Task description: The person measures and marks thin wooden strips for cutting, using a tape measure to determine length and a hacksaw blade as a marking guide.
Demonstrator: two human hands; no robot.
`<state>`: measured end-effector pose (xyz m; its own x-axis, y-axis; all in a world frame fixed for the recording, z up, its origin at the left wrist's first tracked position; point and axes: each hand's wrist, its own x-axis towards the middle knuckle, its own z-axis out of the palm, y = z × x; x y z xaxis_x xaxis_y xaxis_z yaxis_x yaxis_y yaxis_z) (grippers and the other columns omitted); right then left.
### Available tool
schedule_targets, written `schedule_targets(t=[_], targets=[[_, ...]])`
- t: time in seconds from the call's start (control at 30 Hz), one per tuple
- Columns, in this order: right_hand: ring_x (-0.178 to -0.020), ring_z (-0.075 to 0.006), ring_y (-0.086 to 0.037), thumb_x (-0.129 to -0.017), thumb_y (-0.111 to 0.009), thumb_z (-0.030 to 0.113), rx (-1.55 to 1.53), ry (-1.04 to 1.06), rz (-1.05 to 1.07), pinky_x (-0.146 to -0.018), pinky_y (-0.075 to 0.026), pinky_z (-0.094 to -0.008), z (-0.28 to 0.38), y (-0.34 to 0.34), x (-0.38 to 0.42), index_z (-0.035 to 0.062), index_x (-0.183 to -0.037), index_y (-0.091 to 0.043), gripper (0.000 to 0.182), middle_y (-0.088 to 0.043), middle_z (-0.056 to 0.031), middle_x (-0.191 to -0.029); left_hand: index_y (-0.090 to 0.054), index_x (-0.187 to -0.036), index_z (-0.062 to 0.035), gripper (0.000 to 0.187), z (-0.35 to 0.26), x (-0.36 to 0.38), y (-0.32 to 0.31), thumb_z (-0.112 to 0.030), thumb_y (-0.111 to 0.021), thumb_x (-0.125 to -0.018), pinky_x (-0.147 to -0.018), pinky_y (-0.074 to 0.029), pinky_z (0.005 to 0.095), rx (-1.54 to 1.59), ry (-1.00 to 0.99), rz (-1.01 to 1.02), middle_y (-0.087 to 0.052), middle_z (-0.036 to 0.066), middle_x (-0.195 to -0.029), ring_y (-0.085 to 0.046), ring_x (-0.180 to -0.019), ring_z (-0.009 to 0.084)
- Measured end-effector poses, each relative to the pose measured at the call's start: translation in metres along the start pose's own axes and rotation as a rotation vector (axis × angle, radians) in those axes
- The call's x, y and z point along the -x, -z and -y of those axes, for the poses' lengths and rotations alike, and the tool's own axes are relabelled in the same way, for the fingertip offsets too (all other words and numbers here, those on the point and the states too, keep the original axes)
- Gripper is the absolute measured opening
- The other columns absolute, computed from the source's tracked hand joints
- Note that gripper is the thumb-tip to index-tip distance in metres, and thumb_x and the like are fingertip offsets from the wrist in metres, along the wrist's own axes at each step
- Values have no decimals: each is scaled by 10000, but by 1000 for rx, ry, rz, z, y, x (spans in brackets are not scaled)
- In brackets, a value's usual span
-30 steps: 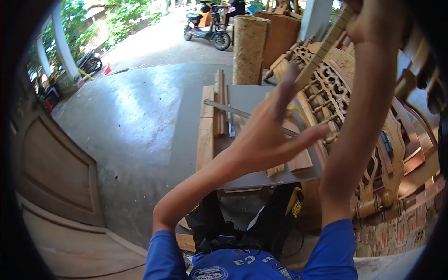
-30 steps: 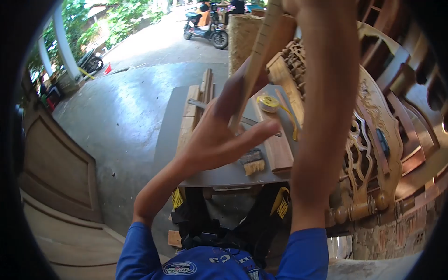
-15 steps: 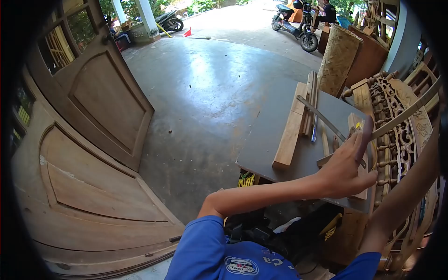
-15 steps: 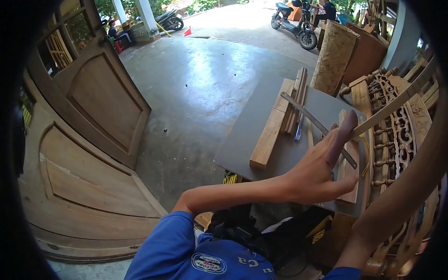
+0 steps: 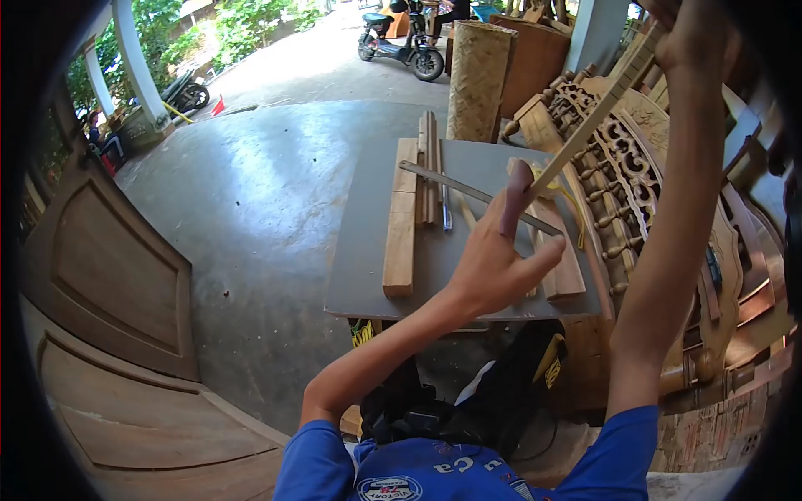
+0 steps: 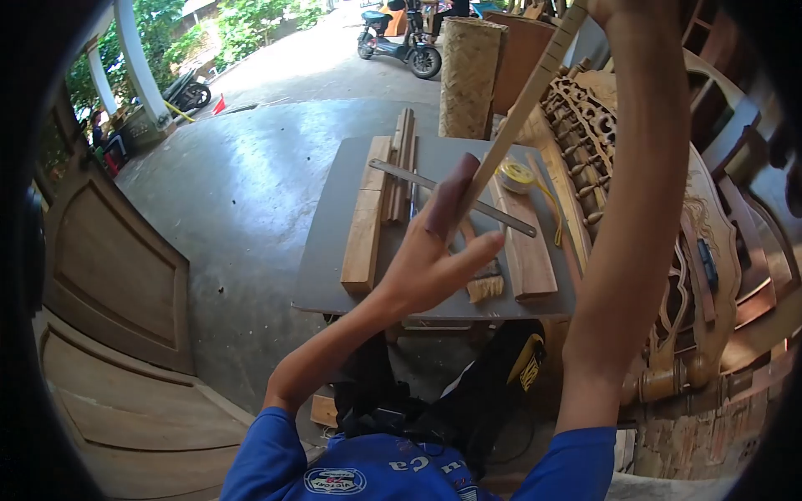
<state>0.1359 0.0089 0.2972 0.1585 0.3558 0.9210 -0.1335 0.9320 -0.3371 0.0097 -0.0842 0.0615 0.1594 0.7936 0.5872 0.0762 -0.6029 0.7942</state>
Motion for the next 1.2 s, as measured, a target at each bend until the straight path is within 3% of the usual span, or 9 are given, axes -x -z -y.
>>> schedule_targets(t=[0.2, 0.33, 0.47, 0.53, 0.6, 0.7, 0.8, 1.07, 1.2], targets=[[-365, -36, -175, -934, -393, 310, 31, -70, -123, -333, -159, -204, 37, -15, 21, 168, -677, -353, 296, -224, 93, -489, -172, -1390, -79, 799, 60, 48, 1, -267, -638, -769, -1011, -261, 346, -161, 145, 61, -363, 225, -1312, -346, -1234, 276], [-363, -34, -191, -920, -420, 337, -277, -218, 303, -335, -171, -201, -4, 42, -44, 165, -690, -379, 290, -255, 90, -493, -164, -1392, -80, 826, 43, 23, 4, -293, -643, -754, -1010, -263, 351, -67, 90, 99, -358, 230, -1318, -348, -1234, 280], [-375, -31, -217, -911, -432, 366, 89, 135, -121, -340, -186, -194, 24, -10, 19, 169, -709, -407, 283, -287, 95, -499, -167, -1390, -73, 843, 2, 2, 3, -317, -648, -741, -1011, -268, 361, -63, -45, 66, -354, 226, -1324, -347, -1237, 296], [-387, -71, -214, -945, -215, 396, 151, -42, -167, -393, -255, -258, 39, -9, 13, 117, -729, -294, 361, -300, 4, -512, -161, -1387, -66, 868, 24, 13, -3, -345, -647, -724, -1010, -281, 375, -133, 76, 51, -362, 233, -1311, -356, -1226, 336], [-367, -57, -189, -943, -211, 412, 83, 15, 122, -347, -212, -237, 18, 27, -14, 142, -665, -301, 398, -295, 14, -486, -142, -1389, -68, 894, 59, 45, -2, -358, -635, -701, -1003, -299, 392, -195, 178, 55, -373, 247, -1288, -366, -1202, 383], [-352, -52, -157, -944, -179, 409, 45, -66, 56, -300, -122, -215, 42, 8, 11, 164, -598, -289, 438, -273, 36, -468, -107, -1397, -89, 902, 61, 39, -2, -333, -603, -684, -992, -312, 402, -181, 293, 76, -387, 252, -1267, -382, -1182, 392], [-367, -44, -187, -942, -186, 415, 76, 19, 129, -315, -159, -221, 35, 12, 3, 164, -622, -290, 419, -265, 47, -490, -119, -1394, -77, 902, 6, 10, -3, -329, -606, -678, -988, -313, 401, -136, -38, -10, -385, 250, -1270, -376, -1186, 391], [-437, -86, -213, -925, -204, 498, 81, -94, 38, -435, -263, -333, 41, 6, 14, 110, -809, -325, 423, -317, -28, -573, -171, -1393, -91, 833, 55, 44, -2, -219, -588, -683, -995, -303, 346, -179, 243, 34, -382, 241, -1297, -384, -1215, 338], [-378, -36, -204, -930, -358, 350, -18, 55, 6, -349, -199, -211, 42, -24, 29, 154, -721, -368, 287, -267, 80, -500, -168, -1387, -46, 773, -2, 11, 8, -132, -572, -734, -1042, -207, 339, 9, -1, 90, -380, 200, -1311, -302, -1267, 248]])
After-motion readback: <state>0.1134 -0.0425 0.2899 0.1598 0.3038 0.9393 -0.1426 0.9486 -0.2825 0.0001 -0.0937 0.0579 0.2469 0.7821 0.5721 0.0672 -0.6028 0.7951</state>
